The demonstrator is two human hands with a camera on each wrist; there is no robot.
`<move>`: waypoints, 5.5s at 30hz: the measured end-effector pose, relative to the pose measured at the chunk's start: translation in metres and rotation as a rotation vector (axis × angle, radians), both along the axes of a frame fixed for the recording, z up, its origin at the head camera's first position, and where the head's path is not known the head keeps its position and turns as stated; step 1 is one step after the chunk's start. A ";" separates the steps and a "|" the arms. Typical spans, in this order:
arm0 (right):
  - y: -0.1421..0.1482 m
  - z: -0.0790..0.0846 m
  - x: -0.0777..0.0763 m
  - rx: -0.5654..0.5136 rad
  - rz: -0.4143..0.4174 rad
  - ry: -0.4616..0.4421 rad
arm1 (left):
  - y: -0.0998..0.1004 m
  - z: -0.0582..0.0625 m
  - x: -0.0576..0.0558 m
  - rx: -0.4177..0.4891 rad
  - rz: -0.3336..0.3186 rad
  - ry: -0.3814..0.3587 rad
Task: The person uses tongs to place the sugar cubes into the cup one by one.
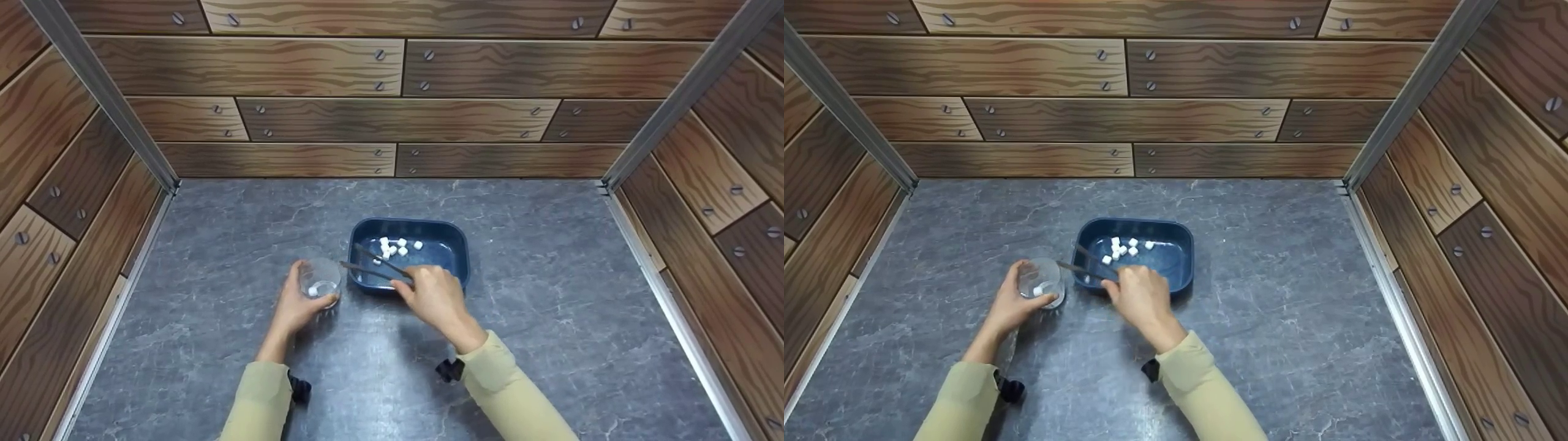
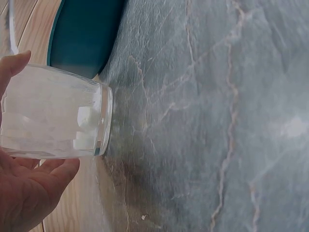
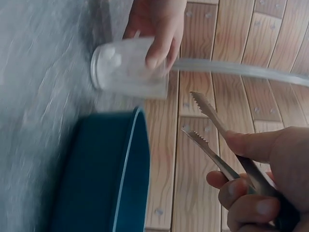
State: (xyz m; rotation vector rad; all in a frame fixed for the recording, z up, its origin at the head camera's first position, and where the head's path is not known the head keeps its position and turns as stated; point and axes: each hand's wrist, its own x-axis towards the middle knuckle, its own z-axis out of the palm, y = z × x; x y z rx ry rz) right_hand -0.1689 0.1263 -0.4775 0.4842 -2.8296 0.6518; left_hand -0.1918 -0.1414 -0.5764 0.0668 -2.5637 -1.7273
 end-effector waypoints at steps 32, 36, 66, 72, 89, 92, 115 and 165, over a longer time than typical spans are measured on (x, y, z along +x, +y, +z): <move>0.069 -0.036 -0.039 0.176 -0.337 -0.132 | -0.001 0.001 0.000 -0.033 -0.009 -0.009; 0.070 -0.038 -0.043 0.210 -0.354 -0.169 | -0.001 0.001 0.000 -0.049 -0.008 -0.014; 0.065 -0.047 -0.057 0.242 -0.351 -0.122 | -0.001 0.002 0.001 -0.041 -0.008 -0.010; 0.066 -0.049 -0.058 0.230 -0.351 -0.099 | -0.001 0.002 0.001 -0.034 -0.012 -0.008; 0.066 -0.050 -0.057 0.206 -0.352 -0.108 | -0.001 0.001 0.000 -0.038 -0.015 -0.001; 0.066 -0.050 -0.056 0.208 -0.352 -0.099 | -0.001 0.001 0.000 -0.043 -0.012 0.004; 0.074 -0.034 -0.040 0.101 -0.305 -0.100 | 0.000 0.003 0.000 -0.032 -0.007 0.012; -0.023 -0.006 0.017 -0.033 0.120 0.070 | 0.001 0.001 0.001 -0.030 0.004 -0.006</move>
